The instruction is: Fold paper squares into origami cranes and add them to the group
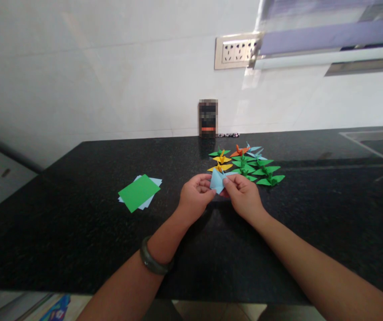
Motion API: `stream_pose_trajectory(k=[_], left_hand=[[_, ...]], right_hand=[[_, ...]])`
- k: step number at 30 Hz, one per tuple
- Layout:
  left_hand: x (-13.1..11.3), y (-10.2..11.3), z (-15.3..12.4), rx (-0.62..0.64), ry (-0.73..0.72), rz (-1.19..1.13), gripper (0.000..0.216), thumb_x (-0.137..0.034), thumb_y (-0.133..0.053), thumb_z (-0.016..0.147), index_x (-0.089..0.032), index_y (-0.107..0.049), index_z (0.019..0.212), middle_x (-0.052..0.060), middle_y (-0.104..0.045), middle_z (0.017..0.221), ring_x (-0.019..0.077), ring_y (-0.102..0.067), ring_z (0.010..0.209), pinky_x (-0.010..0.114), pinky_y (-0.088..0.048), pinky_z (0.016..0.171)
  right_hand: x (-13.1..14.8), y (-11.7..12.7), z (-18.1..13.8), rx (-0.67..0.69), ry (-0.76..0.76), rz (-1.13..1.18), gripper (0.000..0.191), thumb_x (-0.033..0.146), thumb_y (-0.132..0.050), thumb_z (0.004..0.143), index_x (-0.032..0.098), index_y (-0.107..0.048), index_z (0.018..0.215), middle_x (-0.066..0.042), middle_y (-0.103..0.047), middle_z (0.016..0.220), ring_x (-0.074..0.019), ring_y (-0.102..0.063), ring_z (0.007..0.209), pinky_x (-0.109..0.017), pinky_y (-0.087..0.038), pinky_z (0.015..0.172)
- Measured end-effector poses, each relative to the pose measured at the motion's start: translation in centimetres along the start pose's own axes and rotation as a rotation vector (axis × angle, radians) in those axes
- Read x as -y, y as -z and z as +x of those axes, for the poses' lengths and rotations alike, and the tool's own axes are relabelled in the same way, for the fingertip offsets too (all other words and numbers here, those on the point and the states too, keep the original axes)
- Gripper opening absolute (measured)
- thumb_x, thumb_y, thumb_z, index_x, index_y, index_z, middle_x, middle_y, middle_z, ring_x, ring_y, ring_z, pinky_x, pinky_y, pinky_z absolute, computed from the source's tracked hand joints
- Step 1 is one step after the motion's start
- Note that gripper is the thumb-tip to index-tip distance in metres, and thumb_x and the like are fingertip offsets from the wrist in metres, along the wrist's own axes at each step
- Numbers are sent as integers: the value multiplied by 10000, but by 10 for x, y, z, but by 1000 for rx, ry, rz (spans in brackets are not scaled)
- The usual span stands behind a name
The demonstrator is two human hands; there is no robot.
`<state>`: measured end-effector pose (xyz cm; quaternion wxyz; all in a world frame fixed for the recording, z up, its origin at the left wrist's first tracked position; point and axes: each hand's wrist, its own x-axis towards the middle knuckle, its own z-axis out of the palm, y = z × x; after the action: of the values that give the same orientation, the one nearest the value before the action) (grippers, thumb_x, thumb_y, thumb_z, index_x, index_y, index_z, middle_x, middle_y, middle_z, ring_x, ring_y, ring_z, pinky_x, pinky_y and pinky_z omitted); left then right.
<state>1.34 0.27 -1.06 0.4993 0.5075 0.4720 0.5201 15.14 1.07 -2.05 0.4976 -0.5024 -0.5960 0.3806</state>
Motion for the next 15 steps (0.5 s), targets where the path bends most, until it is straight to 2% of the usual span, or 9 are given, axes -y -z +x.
stream_pose_trajectory(k=[5,8,10,12,15], left_hand=[[-4,-1,-1,-74,85,-71,182,-141,-630,645,-115,-605,823,1,-618,644,66,-545,501,176,-440,485],[-6,0,0,-105,122,-115,145,-183,-619,683,-112,-605,808,-40,-542,467,51,-450,363,151,-328,350],[-7,1,1,-96,180,-192,105,-179,-615,694,-111,-597,772,-54,-497,406,47,-417,322,145,-274,316],[-7,2,1,-87,256,-304,51,-143,-614,696,-111,-576,707,-38,-524,445,58,-497,377,137,-326,349],[-8,1,1,-79,325,-440,82,-82,-613,690,-106,-547,647,1,-596,588,106,-633,592,157,-453,491]], right_hand=[[4,0,0,-6,-24,62,206,352,-515,761,165,-558,687,-6,-595,568,-129,-542,513,-255,-439,530],[4,2,0,5,30,-3,210,338,-523,748,161,-565,644,5,-563,561,-118,-511,506,-243,-421,511],[2,4,1,4,81,-65,210,330,-524,750,157,-574,640,3,-556,582,-117,-501,521,-244,-422,519],[-1,5,2,1,111,-111,209,324,-516,764,156,-587,663,-8,-570,620,-121,-508,546,-252,-436,537],[-4,4,3,-73,189,-177,177,305,-538,763,157,-616,819,-33,-600,720,-133,-531,599,-273,-468,580]])
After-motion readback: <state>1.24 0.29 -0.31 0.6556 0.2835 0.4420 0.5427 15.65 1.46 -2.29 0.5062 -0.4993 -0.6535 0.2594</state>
